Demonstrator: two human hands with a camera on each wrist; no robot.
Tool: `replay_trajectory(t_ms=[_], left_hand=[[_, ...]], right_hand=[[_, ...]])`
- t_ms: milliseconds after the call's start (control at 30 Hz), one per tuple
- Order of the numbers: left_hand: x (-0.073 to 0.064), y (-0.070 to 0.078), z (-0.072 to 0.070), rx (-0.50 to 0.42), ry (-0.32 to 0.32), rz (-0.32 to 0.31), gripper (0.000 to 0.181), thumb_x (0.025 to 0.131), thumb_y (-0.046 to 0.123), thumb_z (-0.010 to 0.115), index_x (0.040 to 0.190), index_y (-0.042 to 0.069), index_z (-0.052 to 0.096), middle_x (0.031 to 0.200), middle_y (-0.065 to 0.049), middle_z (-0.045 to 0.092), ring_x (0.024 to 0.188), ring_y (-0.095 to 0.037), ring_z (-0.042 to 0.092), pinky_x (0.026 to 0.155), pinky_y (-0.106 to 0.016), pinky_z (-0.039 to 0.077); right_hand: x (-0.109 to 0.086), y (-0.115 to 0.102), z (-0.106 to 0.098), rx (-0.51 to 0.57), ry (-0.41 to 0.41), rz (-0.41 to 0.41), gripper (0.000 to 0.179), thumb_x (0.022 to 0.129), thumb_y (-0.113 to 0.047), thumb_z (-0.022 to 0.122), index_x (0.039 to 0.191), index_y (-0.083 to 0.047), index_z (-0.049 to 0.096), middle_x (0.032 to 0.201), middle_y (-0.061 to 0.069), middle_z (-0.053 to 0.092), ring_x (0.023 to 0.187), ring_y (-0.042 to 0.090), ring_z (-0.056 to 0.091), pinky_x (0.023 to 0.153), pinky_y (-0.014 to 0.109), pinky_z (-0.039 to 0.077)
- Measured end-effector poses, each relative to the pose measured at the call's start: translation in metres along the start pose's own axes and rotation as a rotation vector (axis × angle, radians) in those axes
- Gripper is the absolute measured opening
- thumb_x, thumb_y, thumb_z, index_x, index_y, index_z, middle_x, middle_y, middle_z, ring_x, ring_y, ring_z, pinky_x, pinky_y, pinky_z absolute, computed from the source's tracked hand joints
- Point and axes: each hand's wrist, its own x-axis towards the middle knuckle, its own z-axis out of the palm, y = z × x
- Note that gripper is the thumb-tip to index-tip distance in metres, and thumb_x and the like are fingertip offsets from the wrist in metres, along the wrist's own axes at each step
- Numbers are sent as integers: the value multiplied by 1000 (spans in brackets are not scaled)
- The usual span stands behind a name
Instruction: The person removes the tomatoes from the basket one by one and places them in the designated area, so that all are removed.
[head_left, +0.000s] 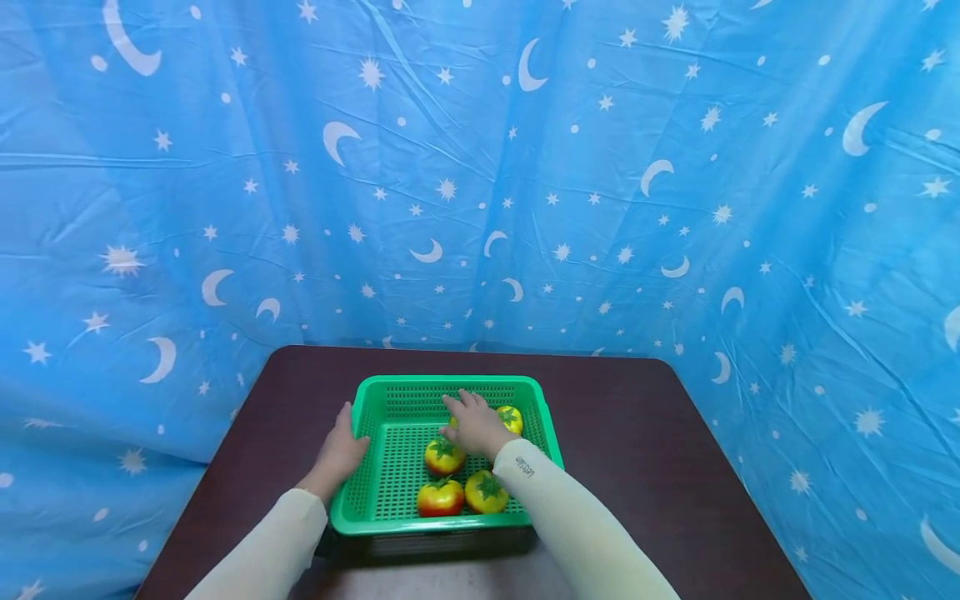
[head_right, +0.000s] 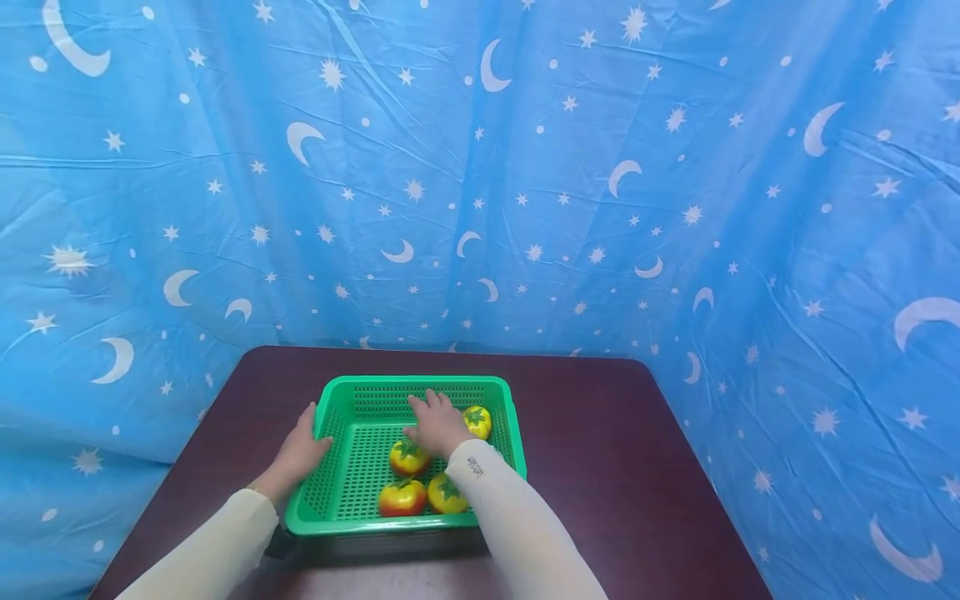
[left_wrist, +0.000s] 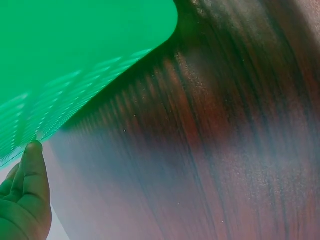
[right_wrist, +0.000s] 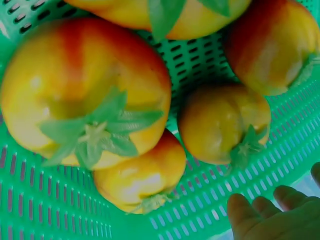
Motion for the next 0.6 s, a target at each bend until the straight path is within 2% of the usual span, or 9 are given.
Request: replay_trajectory(t_ms=[100,267,500,600], left_hand=[[0,-1,0,5,10,6,75,97,11,41,150,3,-10,153,-31,10,137,-49,21,106,-62,29],[0,-3,2,28,31,21,74,96,11,41,150,1,-8,152,-32,13,137,-49,23,107,-62,28],[-3,-2,3,4,37,12,74,96,10,42,150,1,-8,150,-33,16,135,-50,25,105,-63,30],[-3,-2,3,6,45,14,75,96,10,43,150,2,-8,150,-33,17,135,-50,26,105,-63,30]], right_hand=[[3,-2,3,8,2,14,62,96,-42,49,150,-22,27,158,10,20,145,34,20,111,51,32],[10,-2,4,23,50,44,61,96,-42,47,150,-23,26,158,11,18,145,35,17,112,53,29],[22,-3,13,44,149,82,57,95,-39,53,147,-22,35,153,13,29,141,34,27,107,54,35],[26,-1,19,27,164,103,56,95,-41,52,146,-23,37,151,13,32,140,33,30,106,53,37]])
